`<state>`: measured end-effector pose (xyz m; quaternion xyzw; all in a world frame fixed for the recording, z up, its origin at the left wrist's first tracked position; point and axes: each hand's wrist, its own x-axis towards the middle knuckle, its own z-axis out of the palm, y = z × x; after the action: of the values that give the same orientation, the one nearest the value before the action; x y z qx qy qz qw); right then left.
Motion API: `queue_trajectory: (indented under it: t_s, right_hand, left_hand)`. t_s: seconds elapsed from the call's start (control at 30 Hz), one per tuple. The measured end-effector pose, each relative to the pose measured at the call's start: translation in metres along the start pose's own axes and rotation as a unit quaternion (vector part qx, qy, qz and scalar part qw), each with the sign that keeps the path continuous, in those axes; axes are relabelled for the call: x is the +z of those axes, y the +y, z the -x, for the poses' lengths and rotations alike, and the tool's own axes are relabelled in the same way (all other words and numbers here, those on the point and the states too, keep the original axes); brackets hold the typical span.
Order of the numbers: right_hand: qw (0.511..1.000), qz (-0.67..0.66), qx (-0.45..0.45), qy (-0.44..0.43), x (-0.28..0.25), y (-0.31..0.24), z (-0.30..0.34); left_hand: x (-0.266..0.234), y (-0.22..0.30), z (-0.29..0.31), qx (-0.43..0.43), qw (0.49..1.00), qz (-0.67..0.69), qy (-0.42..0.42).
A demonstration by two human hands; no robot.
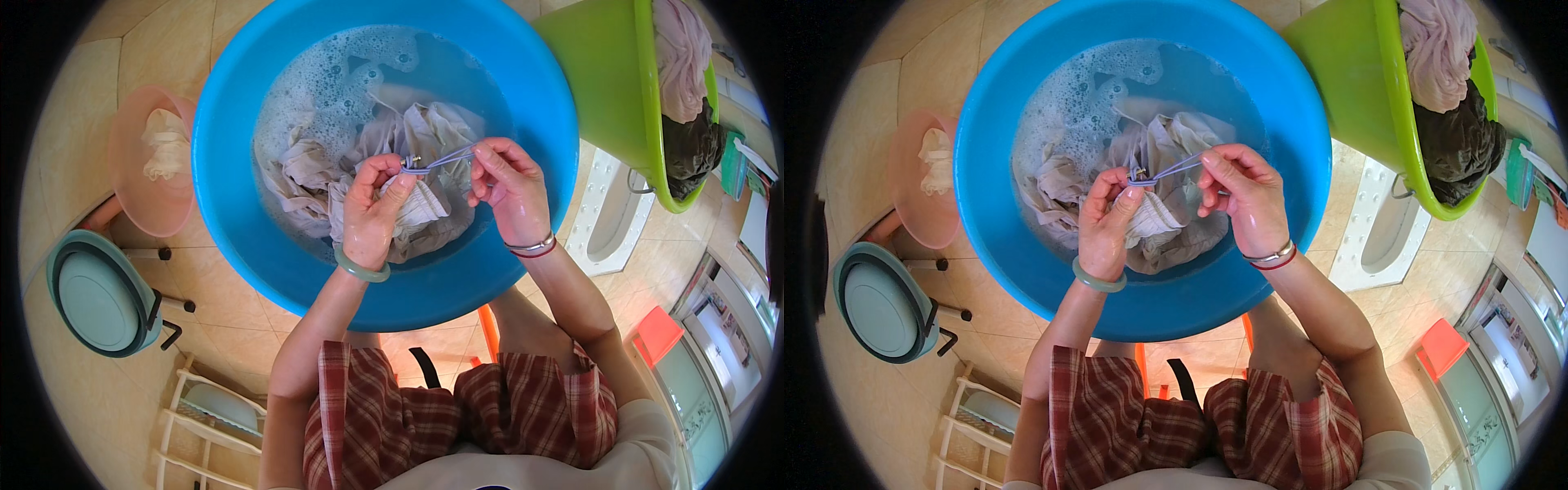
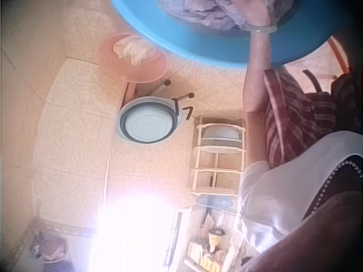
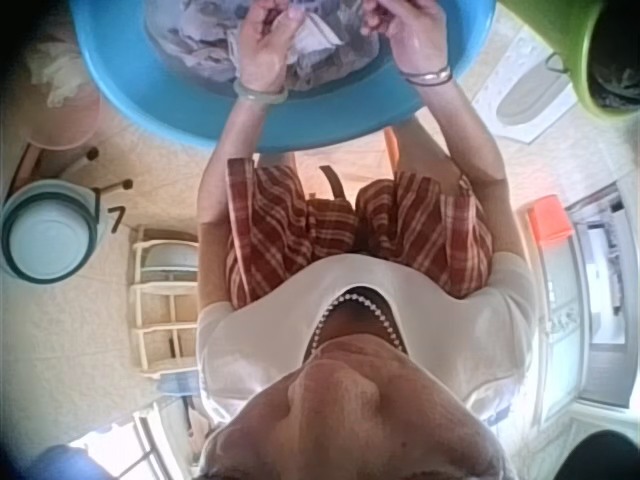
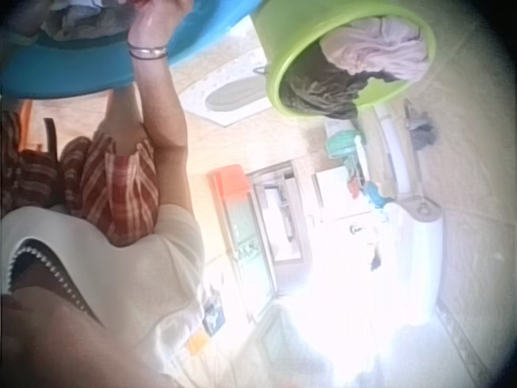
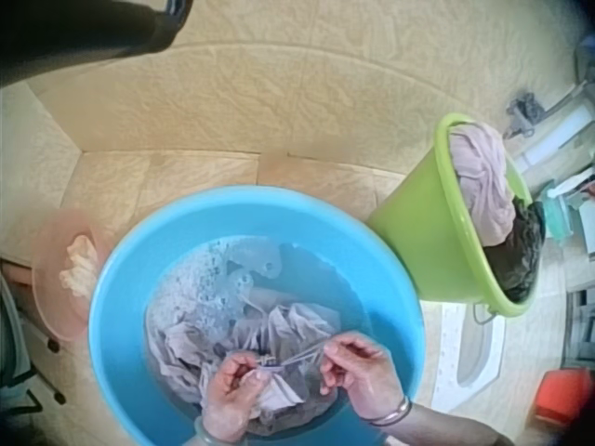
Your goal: The person hand washes clothes in a blue basin filled with soapy water. They scrub and agitate a light-colored garment, wring it out, and place it in a green bucket. They then add a brown shirt and other items from a pink basin into the blue basin and continue washing them by hand.
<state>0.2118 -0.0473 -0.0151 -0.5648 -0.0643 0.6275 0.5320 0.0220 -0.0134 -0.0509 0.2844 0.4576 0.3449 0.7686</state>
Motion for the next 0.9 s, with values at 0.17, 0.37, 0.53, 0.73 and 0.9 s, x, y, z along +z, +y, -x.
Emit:
queue_trajectory:
  t_s: [0.17, 0.37, 0.53, 0.73, 0.9]
  right_hand:
    - [1.0, 0.01, -0.002, 0.027, 0.009, 0.007, 0.004]
    - [0.997, 0.063, 0.003, -0.043, 0.025, 0.007, 0.004]
    - [0.99, 0.115, -0.017, -0.085, 0.015, 0.014, 0.002]
    - [0.998, 0.043, 0.025, -0.026, 0.003, 0.019, 0.006]
    - [1.0, -0.001, -0.024, -0.005, -0.008, 0.003, 0.001]
  left_hand:
    - [0.004, 0.007, 0.001, -0.049, 0.995, 0.082, -0.014]
    - [0.012, 0.025, 0.005, -0.067, 0.996, 0.017, -0.06]
    - [0.005, 0.009, 0.004, -0.07, 0.998, 0.005, -0.002]
    - [-0.001, -0.001, 0.0, -0.042, 0.999, 0.012, 0.005]
    - [-0.008, -0.004, -0.001, -0.035, 0.997, 0.057, 0.043]
